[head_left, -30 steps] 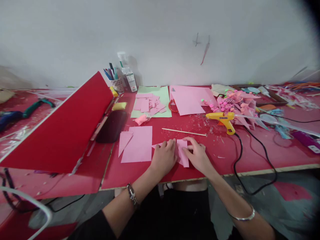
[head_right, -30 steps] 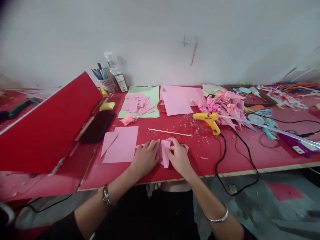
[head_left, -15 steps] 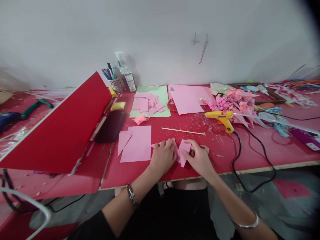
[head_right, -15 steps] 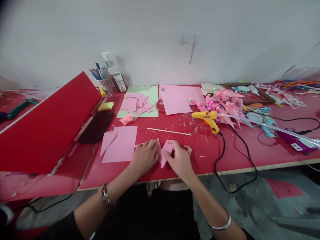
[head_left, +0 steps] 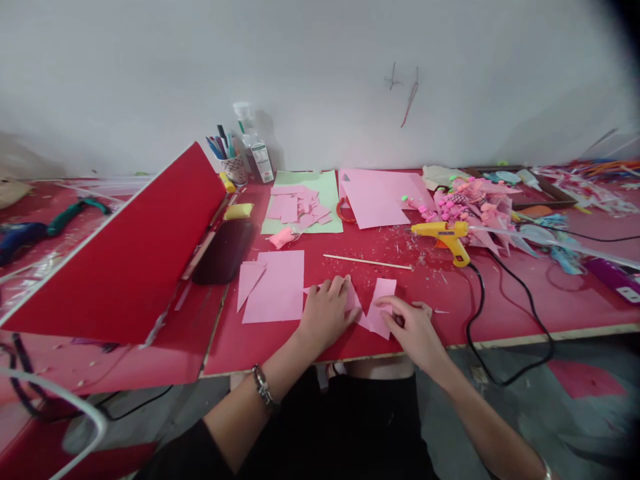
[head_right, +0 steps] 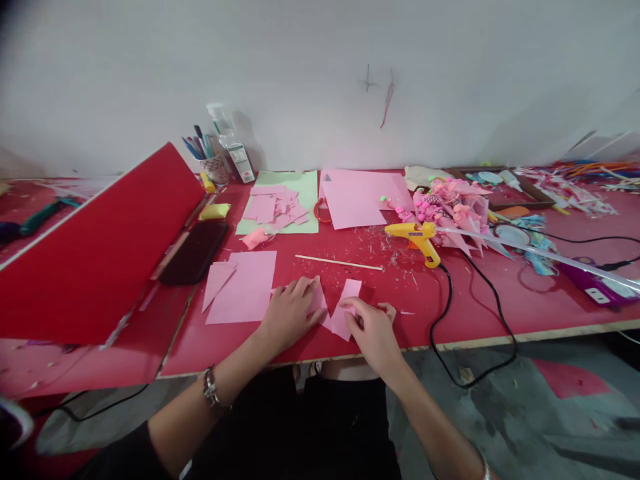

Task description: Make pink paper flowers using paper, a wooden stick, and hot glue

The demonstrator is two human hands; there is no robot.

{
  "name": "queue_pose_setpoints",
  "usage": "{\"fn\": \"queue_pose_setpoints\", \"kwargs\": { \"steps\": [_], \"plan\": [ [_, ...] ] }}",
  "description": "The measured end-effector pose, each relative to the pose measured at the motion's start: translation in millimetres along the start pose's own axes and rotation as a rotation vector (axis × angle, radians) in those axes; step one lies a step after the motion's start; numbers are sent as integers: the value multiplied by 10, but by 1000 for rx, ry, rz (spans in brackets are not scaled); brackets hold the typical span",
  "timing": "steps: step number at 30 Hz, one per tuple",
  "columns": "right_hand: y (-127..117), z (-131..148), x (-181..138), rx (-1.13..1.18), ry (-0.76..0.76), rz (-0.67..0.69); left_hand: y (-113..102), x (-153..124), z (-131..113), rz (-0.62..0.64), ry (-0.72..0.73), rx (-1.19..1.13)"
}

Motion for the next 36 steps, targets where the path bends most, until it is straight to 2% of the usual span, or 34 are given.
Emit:
{"fn": "queue_pose_setpoints", "kwargs": {
  "steps": [5,9,12,16,19,22,24,26,29,31,34,36],
  "plan": [
    [-111,-179,-64,-44,30,-46,5,-16,0,-7,12,-39],
    [-182,-218,-70,50,-21,-82,10,-13,14,-17,15,-94],
    [-190,-78,-57,156,-111,-84,-70,8,27,-69,11,-206],
    [-176,231,-12,255,-193,-158,-274,44,17,-187,43,-467],
    [-146,403,68,340,-226,-172,-362,69,78,-202,57,-626],
    [-105,439,167,430,-206,-180,-400,104,340,-211,-13,-712],
    [-47,416,212,425,-190,-162,-433,151,634,-213,-89,-634],
    [52,395,220,285,-202,-118,-474,224,986,-211,-185,-447],
    [213,361,184,-8,-203,-101,-483,384,1489,-232,-286,-349],
    [276,349,155,-95,-179,-123,-439,499,1757,-232,-346,-304],
    [316,363,129,-119,-157,-116,-348,637,2015,-237,-434,-241],
    [325,380,123,-112,-165,-93,-314,696,2078,-249,-467,-216]
  ]
}}
Point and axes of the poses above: each hand's wrist, its own x-axis towards the middle knuckle, its own y-axis out of the palm, z = x × y, the point moved 4 cm from there along x, towards the middle knuckle, and after that the axes turned 15 degrees about y, right-handed, at the moved point
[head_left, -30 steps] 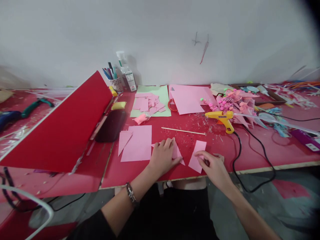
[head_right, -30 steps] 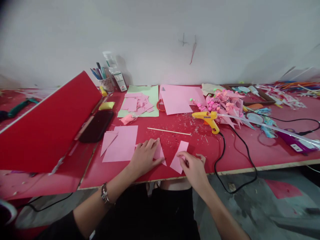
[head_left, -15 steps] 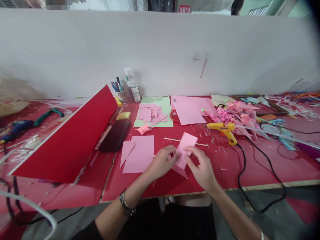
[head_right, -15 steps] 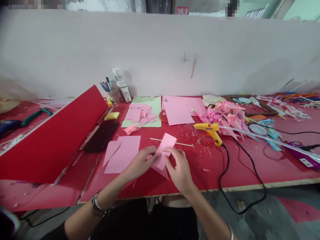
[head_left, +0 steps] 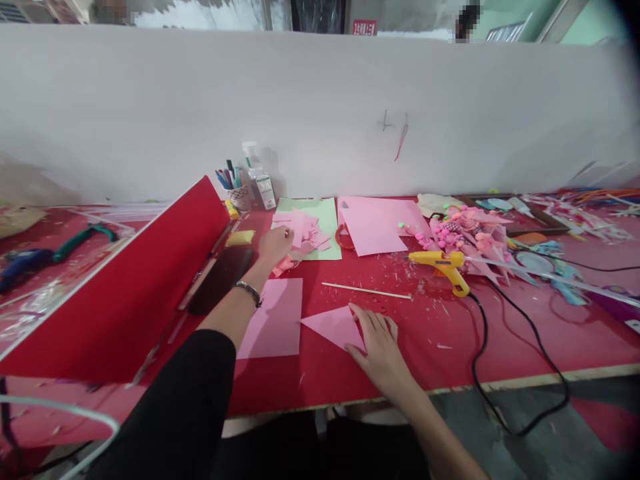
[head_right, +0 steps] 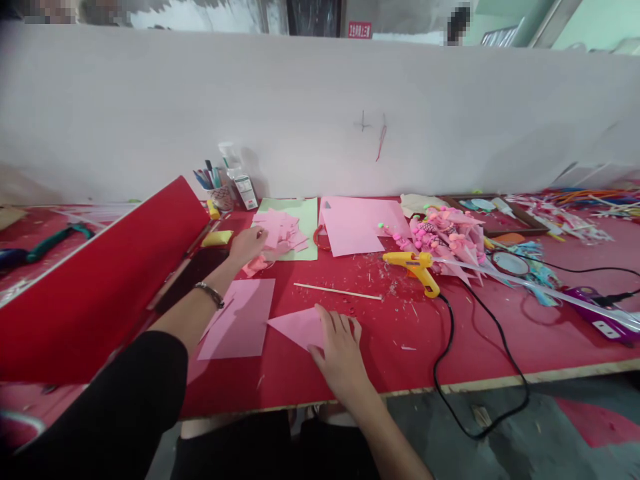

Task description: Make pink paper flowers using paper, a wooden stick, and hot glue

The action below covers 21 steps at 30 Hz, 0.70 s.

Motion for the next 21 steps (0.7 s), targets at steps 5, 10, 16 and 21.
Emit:
{"fn": "queue_pose_setpoints", "kwargs": {
  "steps": [5,10,16,21],
  "plan": [
    [23,-5,-16,36,-13,3,-65,-96,-220,-13,89,11],
    [61,20,-39,12,-47,0,-70,-666,-705,303,419,-86],
    [51,54,37,-44,-67,6,139,-1384,-1022,464,595,-44],
    [27,69,81,36,-86,44,188,-1571,-970,328,487,-179]
  ]
}}
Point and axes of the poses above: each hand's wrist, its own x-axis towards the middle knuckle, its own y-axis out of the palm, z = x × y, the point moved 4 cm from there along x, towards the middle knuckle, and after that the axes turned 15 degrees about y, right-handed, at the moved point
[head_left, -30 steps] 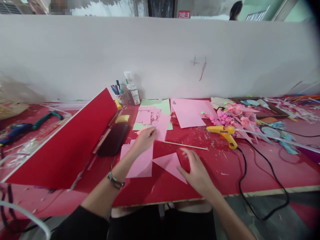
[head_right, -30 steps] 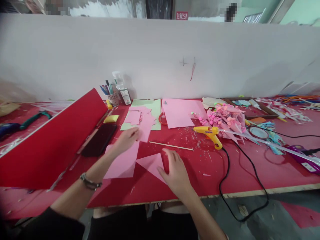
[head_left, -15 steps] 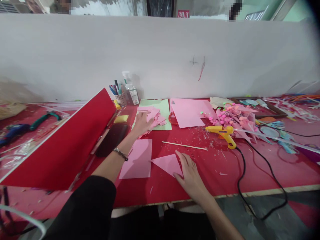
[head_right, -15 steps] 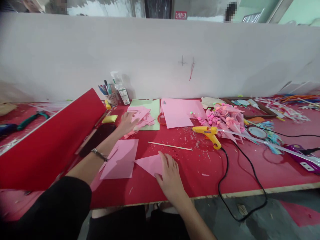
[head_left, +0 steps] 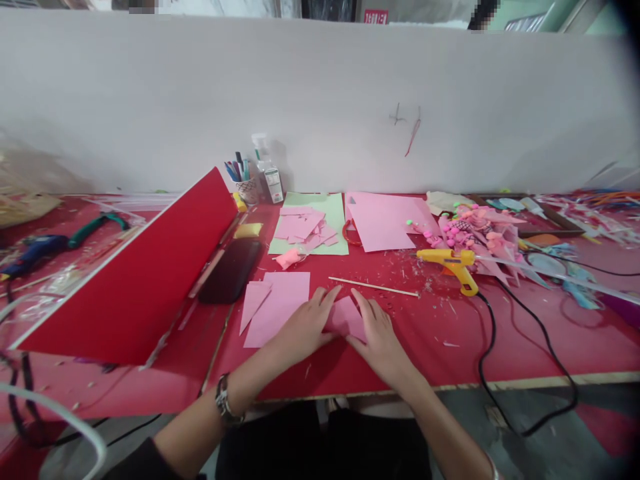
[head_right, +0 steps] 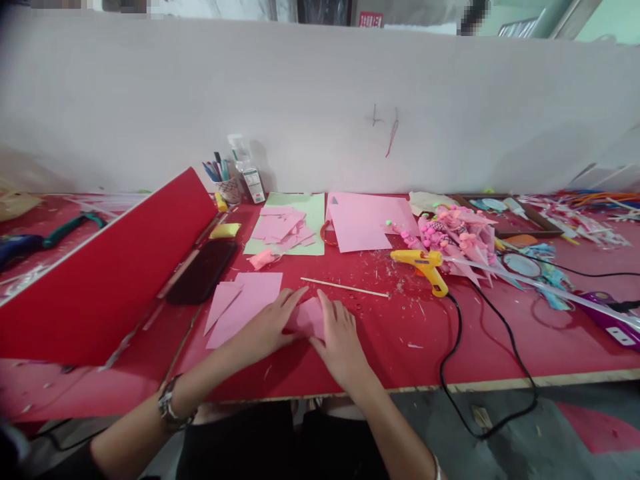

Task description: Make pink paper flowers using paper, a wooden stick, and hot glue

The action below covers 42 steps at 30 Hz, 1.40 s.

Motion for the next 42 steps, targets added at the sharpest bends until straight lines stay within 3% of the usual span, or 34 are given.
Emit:
{"fn": "queue_pose_setpoints", "kwargs": {
  "steps": [8,13,19,23,27,33,37,42],
  "plan": [
    [-170,27,-16,119,-46,42,-71,-151,-202,-25,47,27],
    [-299,-69,15,229,-96,141,-174,-255,-421,105,260,64],
    [-302,-106,35,429,-163,320,-148,-311,-466,165,303,138],
    [-274,-146,19,322,-262,350,-26,-279,-472,205,337,217],
    [-350,-213,-101,33,-303,308,79,-269,-505,223,376,269],
    [-487,-204,-384,-230,-325,214,155,-255,-534,218,310,134],
    [-395,-230,-395,-153,-287,240,166,-250,-482,143,165,-23],
    [-325,-257,-271,-2,-223,157,223,-262,-394,27,53,-90]
  ]
}}
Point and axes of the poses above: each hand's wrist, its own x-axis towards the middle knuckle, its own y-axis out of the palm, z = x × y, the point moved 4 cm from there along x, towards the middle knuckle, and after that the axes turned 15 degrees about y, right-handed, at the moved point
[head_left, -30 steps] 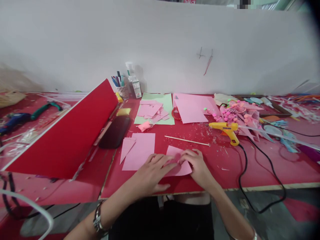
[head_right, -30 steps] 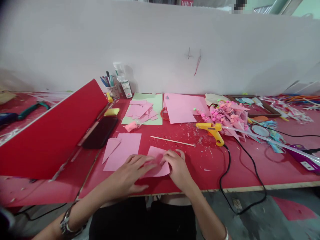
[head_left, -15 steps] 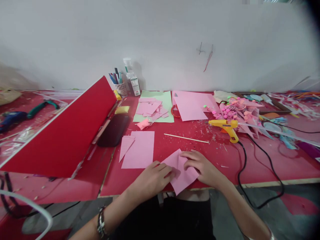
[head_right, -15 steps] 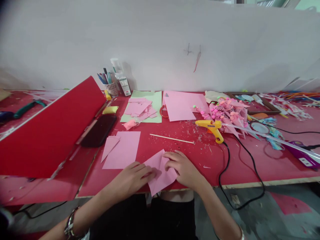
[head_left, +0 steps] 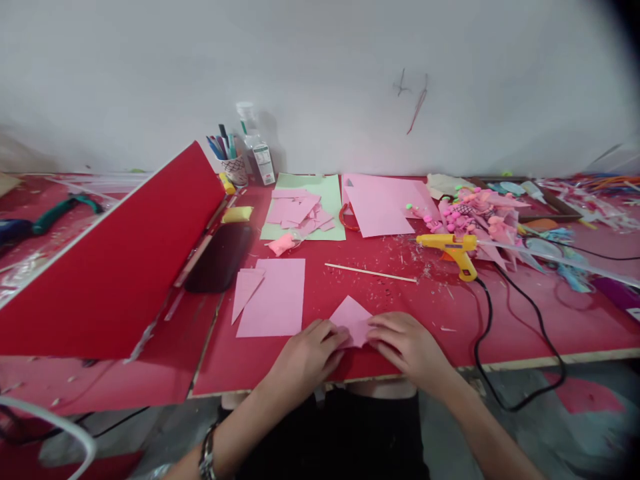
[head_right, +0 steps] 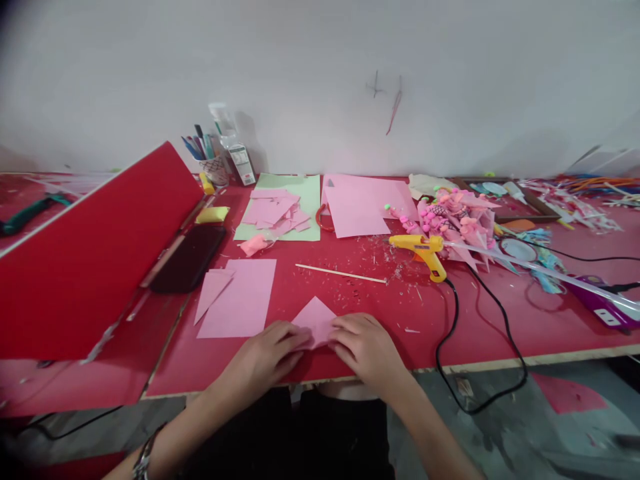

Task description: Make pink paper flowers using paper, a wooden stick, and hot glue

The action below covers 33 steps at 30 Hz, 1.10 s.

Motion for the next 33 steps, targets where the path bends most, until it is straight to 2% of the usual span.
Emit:
{"fn": "queue_pose_setpoints", "kwargs": {
  "steps": [6,13,20,33],
  "plan": [
    [4,-15,143,154,97,-27,-8,14,58,-97,-138,68],
    [91,-46,201,54,201,-67,-36,26,75,-100,-300,222],
    [140,-16,203,-107,228,-123,-35,86,110,-37,-332,305],
    [180,-12,208,-191,243,-175,-15,119,108,-4,-376,369]
  ]
}}
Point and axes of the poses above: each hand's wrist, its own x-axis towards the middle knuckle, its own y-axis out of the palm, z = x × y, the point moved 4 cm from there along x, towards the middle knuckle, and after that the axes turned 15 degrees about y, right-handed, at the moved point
